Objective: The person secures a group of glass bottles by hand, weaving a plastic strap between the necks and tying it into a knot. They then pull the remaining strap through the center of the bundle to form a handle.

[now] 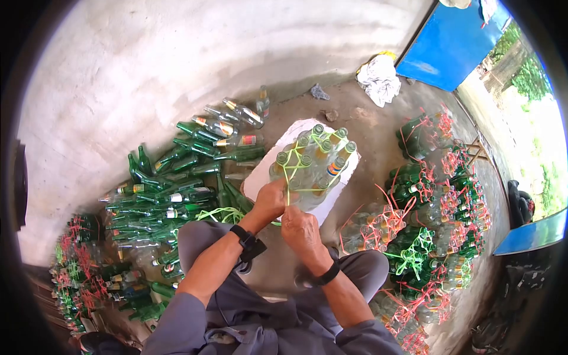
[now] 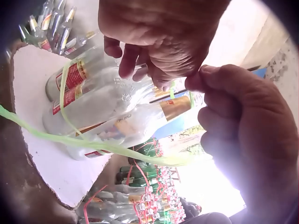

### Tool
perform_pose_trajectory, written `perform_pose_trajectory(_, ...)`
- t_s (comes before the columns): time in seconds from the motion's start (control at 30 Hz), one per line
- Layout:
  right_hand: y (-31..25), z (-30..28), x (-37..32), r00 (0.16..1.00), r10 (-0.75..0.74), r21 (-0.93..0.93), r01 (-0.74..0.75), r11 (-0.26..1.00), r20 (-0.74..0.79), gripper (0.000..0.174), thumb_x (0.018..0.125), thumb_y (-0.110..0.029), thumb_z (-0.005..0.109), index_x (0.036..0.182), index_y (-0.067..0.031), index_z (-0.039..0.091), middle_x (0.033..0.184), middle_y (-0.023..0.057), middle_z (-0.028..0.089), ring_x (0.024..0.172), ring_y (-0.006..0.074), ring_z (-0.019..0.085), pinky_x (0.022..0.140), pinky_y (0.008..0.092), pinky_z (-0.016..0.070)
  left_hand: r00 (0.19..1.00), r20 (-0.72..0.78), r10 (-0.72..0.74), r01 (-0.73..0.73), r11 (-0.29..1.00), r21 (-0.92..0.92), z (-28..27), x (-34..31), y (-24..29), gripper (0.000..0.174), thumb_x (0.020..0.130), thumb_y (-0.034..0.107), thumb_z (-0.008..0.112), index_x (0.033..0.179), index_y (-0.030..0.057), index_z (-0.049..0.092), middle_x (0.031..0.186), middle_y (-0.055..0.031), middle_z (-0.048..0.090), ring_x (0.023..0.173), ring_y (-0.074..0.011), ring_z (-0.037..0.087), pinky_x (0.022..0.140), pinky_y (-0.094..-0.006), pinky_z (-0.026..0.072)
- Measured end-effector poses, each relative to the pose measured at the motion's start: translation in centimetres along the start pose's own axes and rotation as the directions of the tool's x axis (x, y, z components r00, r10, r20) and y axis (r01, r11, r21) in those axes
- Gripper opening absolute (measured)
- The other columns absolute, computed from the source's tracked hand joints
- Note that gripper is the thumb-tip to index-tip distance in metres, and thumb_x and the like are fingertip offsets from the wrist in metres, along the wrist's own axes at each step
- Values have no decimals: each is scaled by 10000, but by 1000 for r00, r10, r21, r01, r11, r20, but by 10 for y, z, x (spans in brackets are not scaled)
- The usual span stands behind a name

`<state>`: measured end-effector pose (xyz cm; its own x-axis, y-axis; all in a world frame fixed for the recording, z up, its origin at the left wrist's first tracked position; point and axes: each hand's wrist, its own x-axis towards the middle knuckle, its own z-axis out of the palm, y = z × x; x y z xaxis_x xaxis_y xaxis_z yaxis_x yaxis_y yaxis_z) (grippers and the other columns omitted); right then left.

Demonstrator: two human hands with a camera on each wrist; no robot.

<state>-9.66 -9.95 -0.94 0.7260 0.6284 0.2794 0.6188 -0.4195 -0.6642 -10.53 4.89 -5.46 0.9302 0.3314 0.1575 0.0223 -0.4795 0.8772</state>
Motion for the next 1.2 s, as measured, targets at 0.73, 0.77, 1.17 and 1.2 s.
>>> perform_pose_trajectory(0.73,-3,-50,77,954,-299,-69,298,952,1,208,916,-73,623,747,-10,518,664,239,537,664,458,594,536,472,462,1000,3,9,-9,999,37,1,-1,-3,355,853,173,734,1144,12,608,922,-264,662,901,-485,612,762,-518,489)
perform_pose_trajectory(0.77,0,-50,87,962,-273,-144,267,953,-22,189,909,-74,608,744,-20,533,632,233,546,634,451,598,541,492,470,1000,-17,13,-13,999,36,3,0,-5,359,853,178,735,1137,-3,608,918,-262,661,897,-486,611,763,-518,490)
perform_pose_trajectory(1.17,5,-38,31,981,-150,-75,141,987,-122,230,924,-68,619,728,3,520,660,241,539,644,449,593,524,467,447,998,-38,55,-54,998,6,9,0,-10,345,855,167,727,1126,-12,609,907,-258,659,907,-468,617,766,-500,492)
perform_pose_trajectory(1.2,7,-39,35,981,-150,-73,142,987,-123,230,924,-68,619,728,3,520,660,241,539,644,449,593,524,467,447,998,-42,48,-48,999,4,8,-1,-10,343,853,164,727,1127,-5,609,906,-254,661,908,-464,618,766,-498,491)
